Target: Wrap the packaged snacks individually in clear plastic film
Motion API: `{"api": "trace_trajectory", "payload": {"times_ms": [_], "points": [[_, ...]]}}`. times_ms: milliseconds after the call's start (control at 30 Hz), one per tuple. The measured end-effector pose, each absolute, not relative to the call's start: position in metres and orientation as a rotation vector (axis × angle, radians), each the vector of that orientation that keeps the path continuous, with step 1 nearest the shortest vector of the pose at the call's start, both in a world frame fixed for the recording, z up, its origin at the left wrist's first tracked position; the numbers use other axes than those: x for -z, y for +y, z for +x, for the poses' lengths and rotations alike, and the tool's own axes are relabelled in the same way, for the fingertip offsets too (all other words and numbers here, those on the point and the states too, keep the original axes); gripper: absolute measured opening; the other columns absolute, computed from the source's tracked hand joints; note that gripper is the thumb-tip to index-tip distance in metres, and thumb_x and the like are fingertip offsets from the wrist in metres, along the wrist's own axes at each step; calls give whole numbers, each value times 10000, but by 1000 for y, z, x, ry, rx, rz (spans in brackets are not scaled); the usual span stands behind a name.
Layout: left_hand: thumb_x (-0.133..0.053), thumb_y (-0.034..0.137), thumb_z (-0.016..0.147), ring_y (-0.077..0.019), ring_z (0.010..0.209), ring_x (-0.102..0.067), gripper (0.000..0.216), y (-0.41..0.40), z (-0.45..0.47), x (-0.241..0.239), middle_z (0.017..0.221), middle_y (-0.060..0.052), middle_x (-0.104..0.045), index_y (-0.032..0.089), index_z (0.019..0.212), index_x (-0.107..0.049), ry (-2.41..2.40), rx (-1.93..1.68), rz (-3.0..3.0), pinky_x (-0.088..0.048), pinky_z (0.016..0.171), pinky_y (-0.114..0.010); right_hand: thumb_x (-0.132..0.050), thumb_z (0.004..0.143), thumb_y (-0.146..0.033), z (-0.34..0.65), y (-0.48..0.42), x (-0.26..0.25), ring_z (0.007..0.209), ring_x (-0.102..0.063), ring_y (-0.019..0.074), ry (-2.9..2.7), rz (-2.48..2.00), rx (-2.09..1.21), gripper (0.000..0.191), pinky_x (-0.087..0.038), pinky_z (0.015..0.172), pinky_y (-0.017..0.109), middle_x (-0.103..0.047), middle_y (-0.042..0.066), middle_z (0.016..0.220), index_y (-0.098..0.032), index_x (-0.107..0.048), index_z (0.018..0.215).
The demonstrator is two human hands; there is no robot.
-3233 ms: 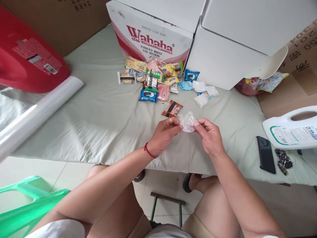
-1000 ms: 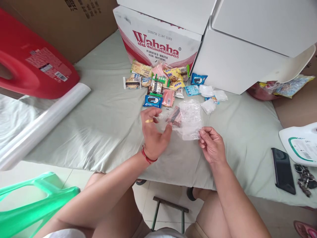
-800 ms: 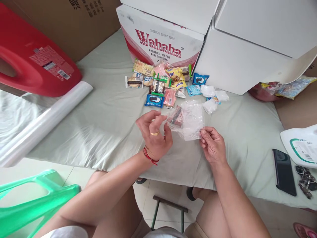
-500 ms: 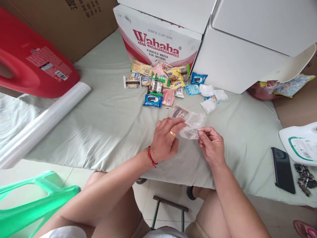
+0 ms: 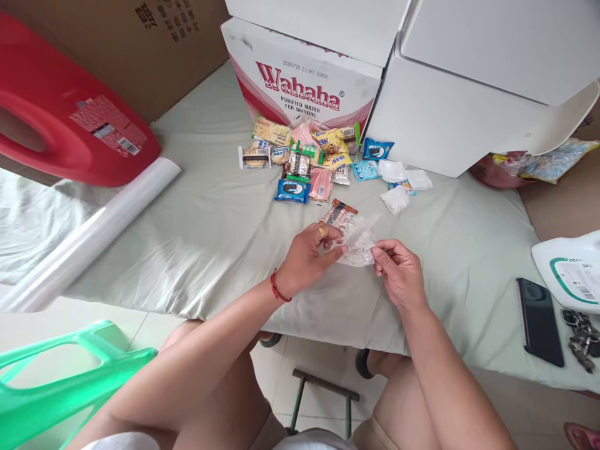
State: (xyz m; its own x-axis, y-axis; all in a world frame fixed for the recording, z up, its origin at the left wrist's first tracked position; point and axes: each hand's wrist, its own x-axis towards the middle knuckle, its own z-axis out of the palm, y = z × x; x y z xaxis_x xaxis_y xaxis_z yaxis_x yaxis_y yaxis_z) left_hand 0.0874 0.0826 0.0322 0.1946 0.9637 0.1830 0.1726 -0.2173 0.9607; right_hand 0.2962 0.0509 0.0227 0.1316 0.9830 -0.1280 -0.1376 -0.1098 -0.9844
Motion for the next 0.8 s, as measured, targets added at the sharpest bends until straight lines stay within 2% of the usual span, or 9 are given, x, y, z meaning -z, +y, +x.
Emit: {"api": "trace_trajectory", "payload": {"times_ms": [200, 267, 367, 467, 533, 600, 667, 733, 800], "points": [[-800, 410, 754, -114, 686, -498, 261, 87, 61, -27, 728, 23, -597, 194, 781, -656, 1117, -1263, 1014, -412, 699, -266, -897, 669, -386, 301, 59, -27, 535, -450, 64, -790, -1368, -1317, 295, -347, 430, 189, -603, -22, 706, -192, -716, 798], [-776, 401, 788, -124, 705, -509, 231, 85, 57, -26, 743, 17, -618, 198, 799, -665, 1189, -1302, 1106, -423, 724, -279, -886, 693, -393, 301, 56, -28, 518, -433, 60, -801, -1381, -1235, 291, -321, 409, 182, -566, -36, 681, -197, -702, 805], [-683, 329, 886, -165, 814, -552, 126, 77, 59, -29, 764, -2, -661, 217, 828, -685, 1390, -1399, 1524, -431, 808, -324, -810, 811, -421, 298, 45, -34, 470, -391, 54, -916, -1316, -1076, 246, -299, 389, 181, -498, -57, 629, -214, -677, 825], [-658, 204, 904, -196, 968, -607, 74, 63, 71, -31, 775, 12, -708, 261, 905, -705, 1411, -1531, 2138, -382, 952, -391, -692, 899, -534, 291, 32, -39, 558, -531, 107, -1104, -1236, -1241, 316, -396, 411, 209, -623, 11, 755, -222, -705, 951], [-675, 160, 890, -181, 1007, -642, 150, 54, 84, -27, 801, 45, -738, 296, 945, -705, 1176, -1568, 2504, -343, 1016, -398, -651, 888, -634, 286, 29, -38, 773, -654, 189, -1131, -1180, -1370, 458, -505, 490, 257, -697, 75, 962, -234, -703, 1107], [-651, 157, 920, -162, 1047, -660, 160, 45, 97, -22, 818, 60, -749, 306, 953, -702, 1010, -1484, 2693, -328, 1071, -386, -648, 874, -662, 284, 31, -34, 953, -678, 243, -1083, -1165, -1372, 519, -574, 625, 313, -707, 100, 1111, -241, -688, 1175], [-625, 257, 966, -164, 1037, -674, 84, 39, 108, -18, 798, 49, -739, 296, 985, -698, 928, -1356, 2777, -329, 1097, -396, -686, 877, -601, 285, 36, -29, 973, -684, 246, -1026, -1233, -1291, 438, -581, 726, 340, -723, 92, 1099, -229, -707, 1109], [-581, 393, 992, -189, 955, -686, 177, 36, 115, -17, 785, 16, -724, 262, 1052, -686, 986, -1238, 2715, -347, 1079, -448, -731, 871, -521, 289, 39, -25, 951, -690, 239, -981, -1325, -1184, 340, -574, 744, 340, -741, 81, 1045, -214, -724, 1016], [-520, 418, 1014, -201, 875, -679, 260, 37, 117, -18, 809, -17, -716, 221, 1110, -660, 1138, -1173, 2513, -386, 1009, -479, -740, 873, -482, 293, 41, -24, 969, -695, 246, -978, -1363, -1088, 285, -571, 715, 328, -748, 81, 1048, -209, -725, 955]]}}
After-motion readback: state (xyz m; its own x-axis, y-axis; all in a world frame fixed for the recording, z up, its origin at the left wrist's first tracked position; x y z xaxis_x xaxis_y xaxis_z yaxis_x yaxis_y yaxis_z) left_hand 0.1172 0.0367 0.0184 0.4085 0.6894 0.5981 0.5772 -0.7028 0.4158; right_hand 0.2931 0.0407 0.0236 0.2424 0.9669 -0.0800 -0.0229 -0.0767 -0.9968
